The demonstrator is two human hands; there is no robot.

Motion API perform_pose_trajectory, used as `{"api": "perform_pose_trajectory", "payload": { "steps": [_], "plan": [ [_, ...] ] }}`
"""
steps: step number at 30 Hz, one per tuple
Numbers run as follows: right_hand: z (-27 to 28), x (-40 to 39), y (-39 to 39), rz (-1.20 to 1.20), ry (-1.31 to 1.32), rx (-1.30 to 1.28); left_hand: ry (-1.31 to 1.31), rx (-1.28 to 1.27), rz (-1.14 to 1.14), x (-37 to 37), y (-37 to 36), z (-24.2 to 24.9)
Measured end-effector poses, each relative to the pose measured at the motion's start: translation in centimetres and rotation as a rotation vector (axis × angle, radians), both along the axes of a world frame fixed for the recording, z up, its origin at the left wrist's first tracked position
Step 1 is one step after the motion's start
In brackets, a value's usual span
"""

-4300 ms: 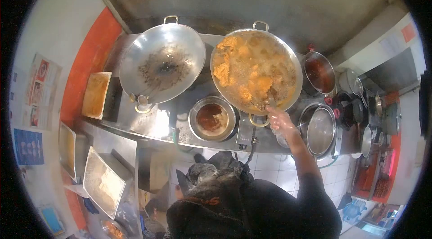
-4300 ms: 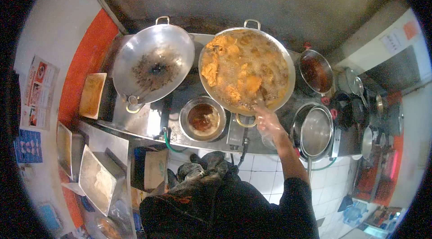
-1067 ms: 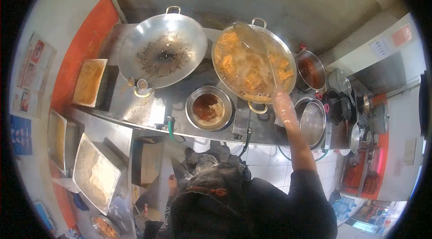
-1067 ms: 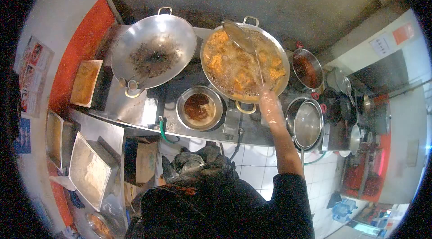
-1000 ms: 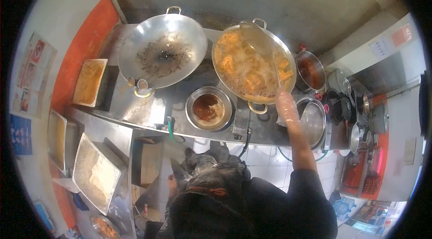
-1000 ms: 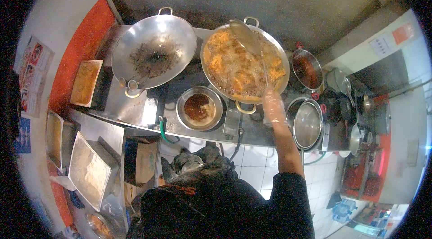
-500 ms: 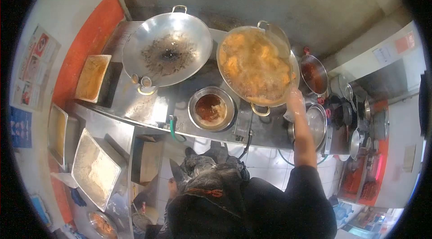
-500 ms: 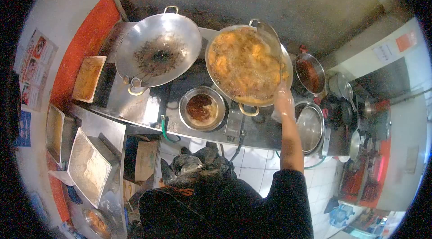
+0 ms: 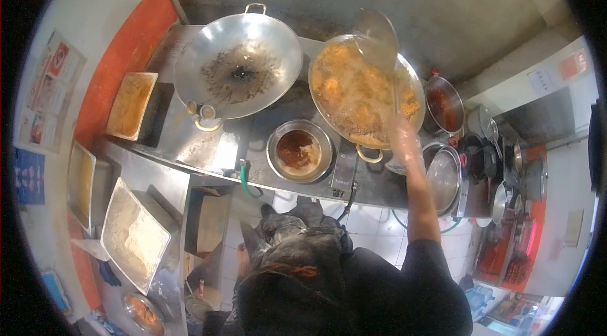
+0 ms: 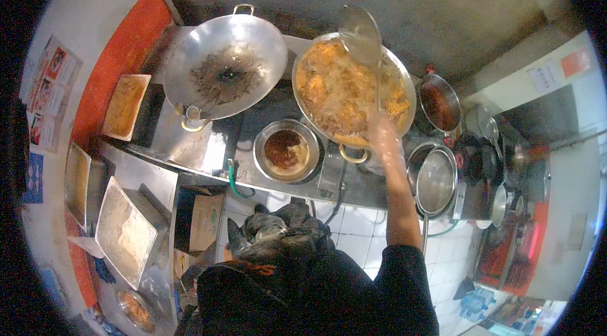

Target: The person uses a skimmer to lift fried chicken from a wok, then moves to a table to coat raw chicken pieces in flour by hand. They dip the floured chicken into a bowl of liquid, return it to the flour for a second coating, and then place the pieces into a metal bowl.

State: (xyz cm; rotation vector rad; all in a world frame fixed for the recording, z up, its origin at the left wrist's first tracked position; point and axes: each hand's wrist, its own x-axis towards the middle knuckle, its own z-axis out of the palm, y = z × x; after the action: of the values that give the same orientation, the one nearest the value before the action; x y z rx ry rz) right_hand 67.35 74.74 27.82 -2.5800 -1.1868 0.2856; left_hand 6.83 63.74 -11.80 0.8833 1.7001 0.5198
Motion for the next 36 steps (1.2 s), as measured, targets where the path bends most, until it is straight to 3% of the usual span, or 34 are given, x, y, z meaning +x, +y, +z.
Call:
{"api": "perform_pose_trajectory", "payload": {
  "steps": [3,5,9,13,15,18,21,24,27,28,31,33,36],
  "plan": [
    [-2.7,-0.2,2.6,0.172,-0.022,0.11,-0.029,-0.111,0.009,-0.6,0.3,-1.2],
    [-1.3,-2.9,4.2,0.09,0.024,0.009,-0.018,-0.273,0.064,-1.1,0.5,-1.6],
    [-4.3,-1.6,4.8,-0.061,0.127,-0.087,0.035,-0.155,0.101,-0.9,0.8,-2.1],
    [-2.4,-1.9,4.5,-0.081,0.083,-0.121,-0.016,-0.121,0.159,-0.4,-0.7,-3.5],
    [-0.6,-3.3,3.7,-0.122,0.097,-0.08,-0.02,-0.124,0.13,-0.7,-1.3,-3.3],
    [-2.4,-3.5,-1.7,0.112,0.078,0.117,0.057,-0.122,0.027,-1.2,-2.4,-1.7],
    [-0.5,-6.7,-5.7,0.177,0.107,0.106,0.039,-0.142,0.044,-1.7,-3.4,-2.0],
    [-3.2,-8.0,-7.5,0.096,-0.095,-0.083,0.006,-0.165,0.071,-2.2,-3.6,-2.2],
    [-2.2,-8.3,-5.4,-0.012,0.18,-0.172,-0.035,-0.184,0.09,-2.4,-2.9,-2.3],
    [-7.2,-5.9,-6.1,0.088,0.112,-0.181,-0.056,-0.19,0.104,-2.4,-2.5,-2.2],
    [-8.1,-4.8,-6.2,0.194,0.04,-0.043,-0.144,-0.206,0.171,-1.9,-0.4,-1.2],
    [-3.3,-5.1,-5.9,0.073,0.19,-0.023,-0.184,-0.196,0.199,-0.9,1.5,0.4],
    [-10.3,2.4,-11.3,0.053,0.064,0.224,-0.128,-0.202,0.164,-0.2,2.9,1.2]
  ]
}}
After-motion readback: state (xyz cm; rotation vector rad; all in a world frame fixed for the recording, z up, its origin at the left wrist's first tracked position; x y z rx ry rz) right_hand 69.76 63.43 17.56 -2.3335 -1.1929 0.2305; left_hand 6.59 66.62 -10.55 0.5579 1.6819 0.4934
